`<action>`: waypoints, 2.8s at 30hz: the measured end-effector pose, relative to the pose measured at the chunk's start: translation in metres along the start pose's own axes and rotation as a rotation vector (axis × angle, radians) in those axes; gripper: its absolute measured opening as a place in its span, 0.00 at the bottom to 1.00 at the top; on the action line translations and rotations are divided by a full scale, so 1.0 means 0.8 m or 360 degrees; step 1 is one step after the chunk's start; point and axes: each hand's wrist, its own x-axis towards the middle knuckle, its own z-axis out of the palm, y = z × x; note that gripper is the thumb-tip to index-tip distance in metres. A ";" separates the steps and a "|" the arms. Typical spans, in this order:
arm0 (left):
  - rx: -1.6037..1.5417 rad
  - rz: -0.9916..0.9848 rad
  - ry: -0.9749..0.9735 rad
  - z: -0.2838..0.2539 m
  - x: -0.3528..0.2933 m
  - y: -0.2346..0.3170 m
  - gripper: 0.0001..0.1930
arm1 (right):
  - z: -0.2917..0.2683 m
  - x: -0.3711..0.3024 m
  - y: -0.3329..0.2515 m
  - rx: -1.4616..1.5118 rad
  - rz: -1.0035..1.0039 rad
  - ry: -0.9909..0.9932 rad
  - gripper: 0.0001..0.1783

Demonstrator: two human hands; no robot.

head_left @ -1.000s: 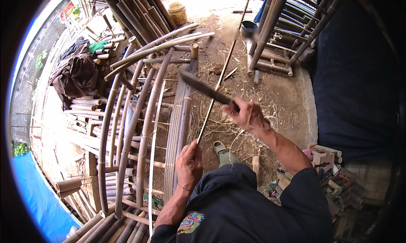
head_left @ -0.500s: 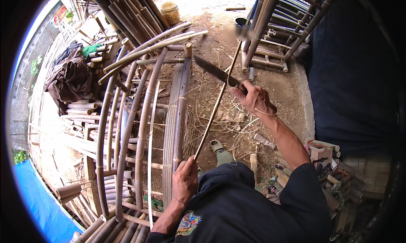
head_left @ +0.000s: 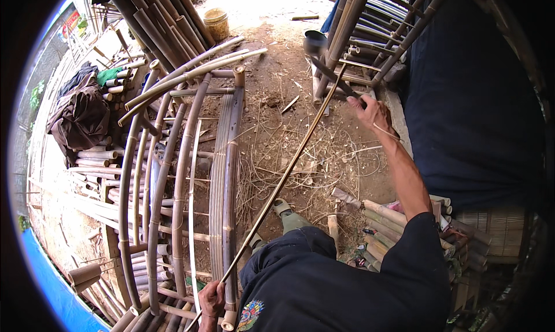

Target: The person uses a machete to split long bamboo poles into thin strips. They repeatedly strike the bamboo against a wooden block, peel off the strips, and place them on a nearby rack.

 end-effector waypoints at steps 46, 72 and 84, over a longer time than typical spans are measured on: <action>-0.0683 -0.0442 -0.0181 0.060 0.064 0.181 0.13 | 0.066 0.101 0.050 0.0398 -0.0369 0.0073 0.42; -0.0877 0.0022 0.1607 -0.154 0.125 0.057 0.10 | 0.242 0.026 -0.036 0.0766 0.0456 -0.0947 0.17; -0.1656 0.0577 0.2162 -0.146 0.106 0.062 0.19 | 0.365 -0.236 -0.479 0.1998 0.1001 -0.1679 0.28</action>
